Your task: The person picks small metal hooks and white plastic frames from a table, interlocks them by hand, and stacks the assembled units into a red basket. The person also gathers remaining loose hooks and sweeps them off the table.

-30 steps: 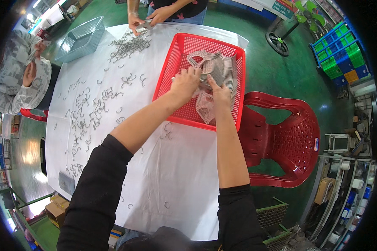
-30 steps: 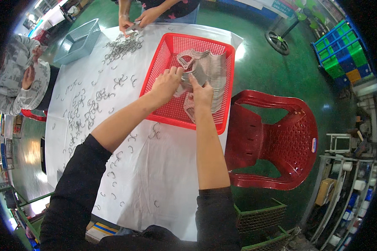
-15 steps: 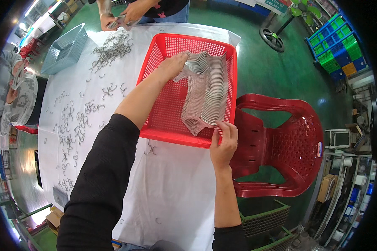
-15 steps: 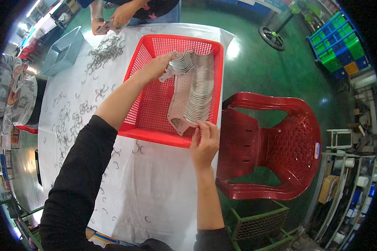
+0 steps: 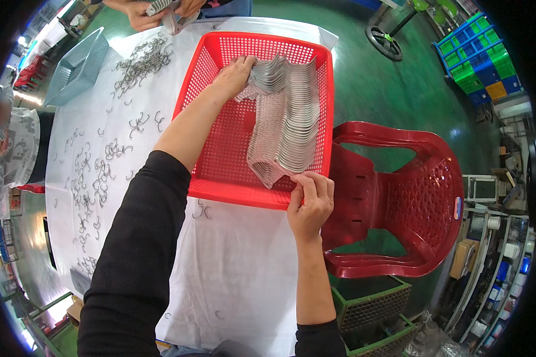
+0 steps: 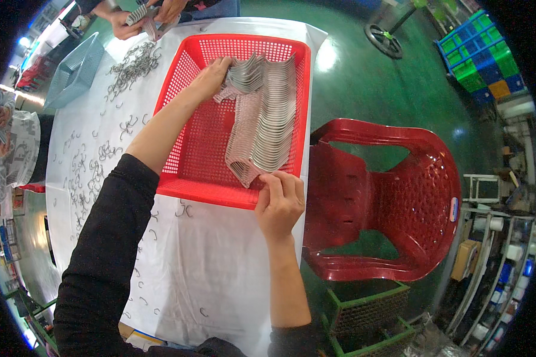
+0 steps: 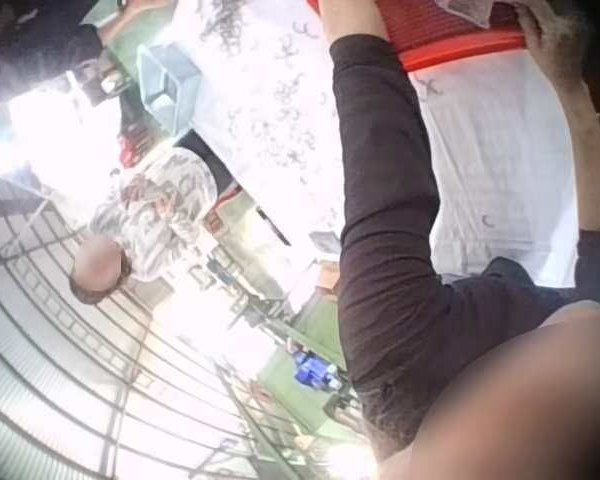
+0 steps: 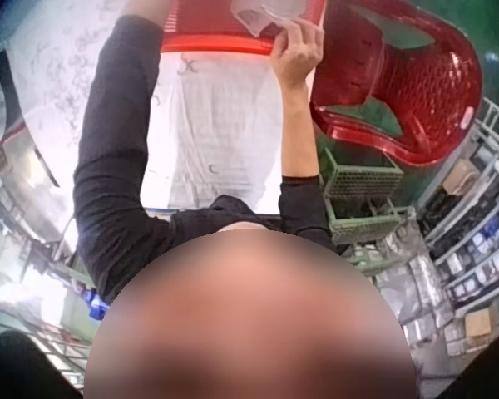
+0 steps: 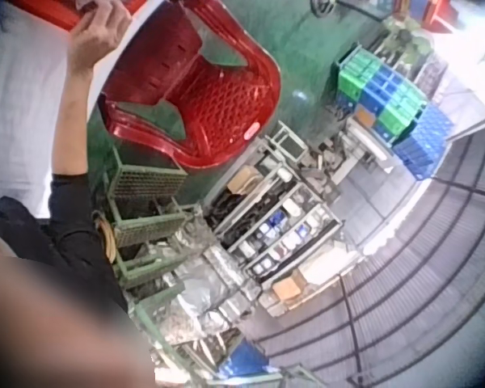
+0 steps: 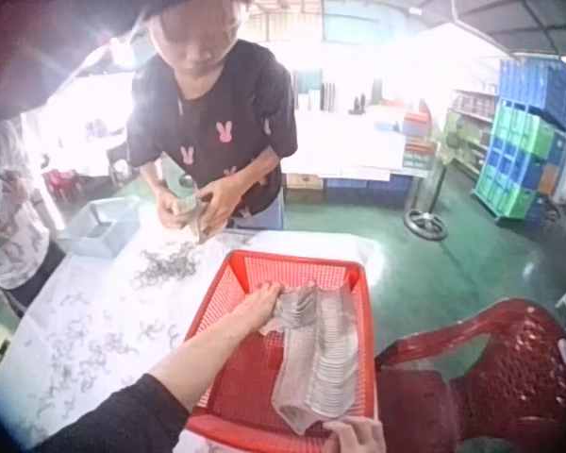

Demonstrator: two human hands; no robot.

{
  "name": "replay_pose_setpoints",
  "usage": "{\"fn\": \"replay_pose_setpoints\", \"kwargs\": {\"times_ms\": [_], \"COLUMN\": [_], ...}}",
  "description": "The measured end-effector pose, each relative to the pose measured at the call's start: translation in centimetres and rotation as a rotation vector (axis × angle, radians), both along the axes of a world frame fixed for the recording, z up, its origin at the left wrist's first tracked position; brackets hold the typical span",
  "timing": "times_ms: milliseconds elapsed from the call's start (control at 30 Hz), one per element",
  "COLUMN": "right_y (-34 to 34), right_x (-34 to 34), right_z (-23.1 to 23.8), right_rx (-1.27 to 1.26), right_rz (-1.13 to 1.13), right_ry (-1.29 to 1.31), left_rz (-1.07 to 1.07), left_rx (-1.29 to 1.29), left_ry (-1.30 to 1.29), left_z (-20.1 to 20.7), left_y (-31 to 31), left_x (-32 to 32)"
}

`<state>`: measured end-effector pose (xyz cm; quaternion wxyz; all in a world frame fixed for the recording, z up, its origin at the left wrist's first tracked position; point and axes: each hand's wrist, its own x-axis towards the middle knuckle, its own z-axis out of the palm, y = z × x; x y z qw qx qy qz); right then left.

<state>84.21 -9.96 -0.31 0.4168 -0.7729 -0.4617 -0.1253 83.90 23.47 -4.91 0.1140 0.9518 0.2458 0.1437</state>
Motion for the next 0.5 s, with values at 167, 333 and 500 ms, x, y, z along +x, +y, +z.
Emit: {"fn": "replay_pose_setpoints", "kwargs": {"times_ms": [167, 333, 500], "right_y": [0.0, 0.0, -0.1], "right_x": [0.0, 0.0, 0.0], "right_z": [0.0, 0.0, -0.1], "right_rx": [-0.005, -0.027, -0.057], "right_rz": [-0.006, 0.003, -0.004], "right_ry": [-0.008, -0.039, -0.068], "left_rz": [-0.061, -0.031, 0.003], "left_rx": [0.042, 0.107, 0.045], "left_ry": [-0.026, -0.023, 0.004], "left_z": [-0.2, 0.6, 4.9], "left_y": [-0.2, -1.0, -3.7], "left_x": [-0.8, -1.7, -5.1]}}
